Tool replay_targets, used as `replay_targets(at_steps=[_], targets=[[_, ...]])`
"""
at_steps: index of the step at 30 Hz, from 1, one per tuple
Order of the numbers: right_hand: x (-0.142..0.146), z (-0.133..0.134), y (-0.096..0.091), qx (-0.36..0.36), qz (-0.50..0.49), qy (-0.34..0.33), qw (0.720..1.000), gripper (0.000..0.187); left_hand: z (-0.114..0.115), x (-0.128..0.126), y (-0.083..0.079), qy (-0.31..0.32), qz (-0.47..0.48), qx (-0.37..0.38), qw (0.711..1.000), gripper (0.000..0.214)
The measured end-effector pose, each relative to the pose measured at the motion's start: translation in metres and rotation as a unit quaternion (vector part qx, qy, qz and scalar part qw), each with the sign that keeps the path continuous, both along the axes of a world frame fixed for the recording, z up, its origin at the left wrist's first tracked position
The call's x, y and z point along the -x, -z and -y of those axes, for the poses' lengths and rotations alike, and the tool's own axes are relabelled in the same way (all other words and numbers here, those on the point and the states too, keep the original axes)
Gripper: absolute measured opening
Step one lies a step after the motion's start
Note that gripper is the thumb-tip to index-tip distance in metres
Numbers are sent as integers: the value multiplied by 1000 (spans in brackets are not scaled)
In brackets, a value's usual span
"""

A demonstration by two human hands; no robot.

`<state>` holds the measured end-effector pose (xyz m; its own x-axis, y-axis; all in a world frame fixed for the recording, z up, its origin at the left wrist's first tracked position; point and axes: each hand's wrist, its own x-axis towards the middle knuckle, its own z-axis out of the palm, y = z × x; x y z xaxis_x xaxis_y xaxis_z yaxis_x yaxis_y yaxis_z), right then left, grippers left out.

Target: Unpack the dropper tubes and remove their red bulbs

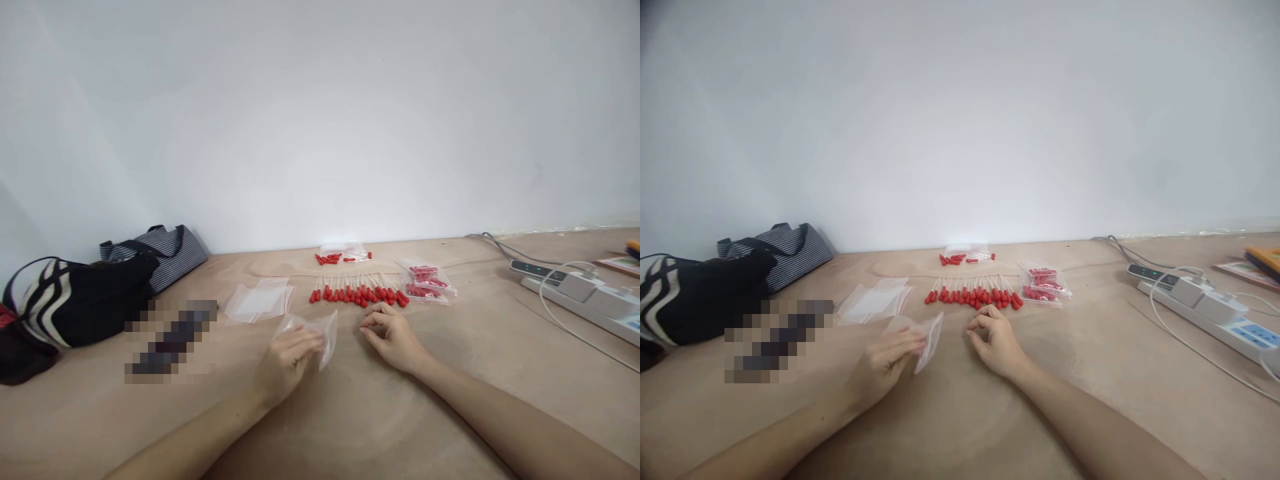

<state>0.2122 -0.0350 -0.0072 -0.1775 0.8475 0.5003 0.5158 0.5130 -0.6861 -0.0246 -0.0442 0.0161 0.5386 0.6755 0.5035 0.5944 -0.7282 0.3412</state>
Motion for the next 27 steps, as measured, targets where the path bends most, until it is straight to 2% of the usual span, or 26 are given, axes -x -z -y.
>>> replay_targets(at_steps=[4,7,8,10,13,16,19,21,24,25,27], targets=[[0,0,0,6,3,0,1000,8,-44,33,-23,-85,-9,-64,994,27],[0,0,0,8,5,-5,1000,8,-88,58,-28,-217,-52,-20,974,26],[0,-1,0,7,6,-7,1000,8,-101,64,-26,-234,-59,-6,971,27],[-1,-2,2,5,7,-8,1000,8,-119,74,-21,-236,-77,22,968,24],[-1,-4,5,-4,14,-6,1000,8,-130,82,-12,-208,-95,48,972,20],[-4,-10,7,-32,39,21,999,8,-122,77,-9,-215,-81,23,973,25],[-16,-22,8,-62,85,93,990,11,-95,57,-5,-208,-50,-34,976,28],[-33,-36,5,-61,126,167,976,15,-69,39,0,-110,-24,-96,989,23],[-68,-60,-3,-10,183,299,937,22,-35,13,9,57,-51,-82,994,18],[-80,-69,-6,33,199,345,916,25,-28,8,11,93,-52,-74,992,16],[-101,-85,-11,65,199,383,900,29,-21,2,13,108,-49,-59,991,15]])
